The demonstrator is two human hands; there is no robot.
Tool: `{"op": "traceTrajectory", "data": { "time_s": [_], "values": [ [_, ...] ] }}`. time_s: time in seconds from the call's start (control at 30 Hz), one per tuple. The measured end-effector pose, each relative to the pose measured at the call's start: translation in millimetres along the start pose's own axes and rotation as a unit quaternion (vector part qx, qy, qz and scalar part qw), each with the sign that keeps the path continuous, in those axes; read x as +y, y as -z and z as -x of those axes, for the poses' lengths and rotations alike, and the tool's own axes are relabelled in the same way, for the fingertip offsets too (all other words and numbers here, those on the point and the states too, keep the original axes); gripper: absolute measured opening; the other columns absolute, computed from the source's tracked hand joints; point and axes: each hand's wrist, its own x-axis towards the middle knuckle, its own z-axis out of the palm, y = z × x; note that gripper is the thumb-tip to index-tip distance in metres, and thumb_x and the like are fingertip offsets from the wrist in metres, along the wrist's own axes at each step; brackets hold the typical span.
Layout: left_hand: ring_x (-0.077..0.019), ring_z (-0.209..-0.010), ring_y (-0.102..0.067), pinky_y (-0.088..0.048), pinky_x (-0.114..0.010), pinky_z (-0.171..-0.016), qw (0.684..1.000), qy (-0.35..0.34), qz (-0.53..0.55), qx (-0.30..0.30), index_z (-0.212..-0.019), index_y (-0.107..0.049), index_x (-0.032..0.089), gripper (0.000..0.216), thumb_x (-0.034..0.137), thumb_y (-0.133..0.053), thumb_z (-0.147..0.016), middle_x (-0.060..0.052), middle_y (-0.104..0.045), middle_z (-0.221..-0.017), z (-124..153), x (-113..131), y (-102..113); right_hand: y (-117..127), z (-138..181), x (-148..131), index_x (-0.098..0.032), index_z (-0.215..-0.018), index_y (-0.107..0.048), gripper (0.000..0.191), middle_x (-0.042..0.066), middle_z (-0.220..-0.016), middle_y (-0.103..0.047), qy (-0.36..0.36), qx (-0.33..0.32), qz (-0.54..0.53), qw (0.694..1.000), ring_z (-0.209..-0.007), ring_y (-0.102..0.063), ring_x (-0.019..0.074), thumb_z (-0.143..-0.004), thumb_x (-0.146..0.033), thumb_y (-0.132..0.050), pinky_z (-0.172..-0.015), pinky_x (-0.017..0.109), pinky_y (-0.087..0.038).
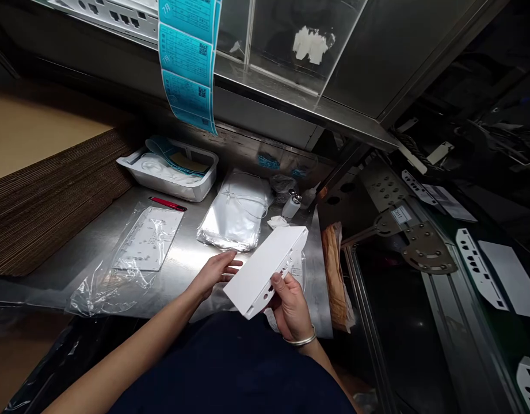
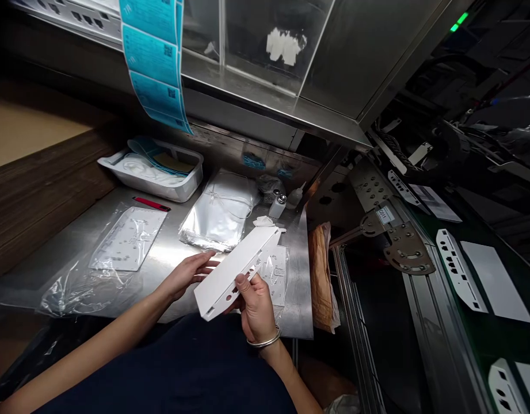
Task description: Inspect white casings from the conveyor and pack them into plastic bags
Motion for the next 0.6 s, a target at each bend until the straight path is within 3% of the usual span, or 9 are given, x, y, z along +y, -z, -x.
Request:
{"op": "traceTrajectory", "data": {
  "time_s": [0.2, 0.43, 0.53, 0.6],
  "values": [
    [-0.0253, -0.103, -0.059, -0.043, -0.035, -0.082, 0.998, -0.030, -0.043, 0.033, -0.126, -0.051, 0.019, 0.058, 0.052, -0.058, -0.080, -0.012, -0.061, -0.120, 2.1, -12.5, 16.6, -0.3, -2.1, 7.0, -0.015, -0.086, -0.063, 0.023, -0.003, -0.063, -0.058, 0.020, -0.027, 0.075, 0.997, -0.048, -0.055, 0.0088, -0.080, -0.037, -0.067, -0.040, 0.019, -0.048],
    [-0.0275, -0.123, -0.047, -0.039, -0.041, -0.098, 0.994, -0.086, -0.048, 0.046, -0.129, -0.048, 0.023, 0.059, 0.052, -0.060, -0.080, -0.011, -0.053, -0.132, 13.3, -12.6, 7.9, -0.6, -4.5, 9.5, -0.013, -0.086, -0.063, 0.027, 0.000, -0.061, -0.059, 0.023, -0.053, 0.123, 0.991, -0.050, -0.058, 0.0118, -0.079, -0.039, -0.068, -0.043, 0.022, -0.050],
    [-0.0275, -0.130, -0.039, -0.034, -0.043, -0.104, 0.990, -0.128, -0.055, 0.012, -0.135, -0.043, 0.022, 0.061, 0.053, -0.053, -0.084, -0.012, -0.046, -0.139, 17.6, -11.8, 1.9, -2.6, -5.4, 6.1, -0.013, -0.083, -0.061, 0.029, 0.000, -0.060, -0.058, 0.011, -0.061, 0.128, 0.990, -0.050, -0.058, 0.0125, -0.077, -0.041, -0.069, -0.043, 0.022, -0.048],
    [-0.0282, -0.136, -0.030, -0.030, -0.044, -0.108, 0.982, -0.167, -0.076, -0.054, -0.141, -0.035, 0.022, 0.069, 0.059, -0.047, -0.085, -0.011, -0.036, -0.147, 20.3, -13.5, -1.3, -5.2, -5.9, 3.9, -0.013, -0.082, -0.061, 0.031, 0.000, -0.061, -0.057, 0.001, -0.068, 0.131, 0.989, -0.050, -0.058, 0.0126, -0.076, -0.043, -0.070, -0.044, 0.022, -0.048]
  ]
}}
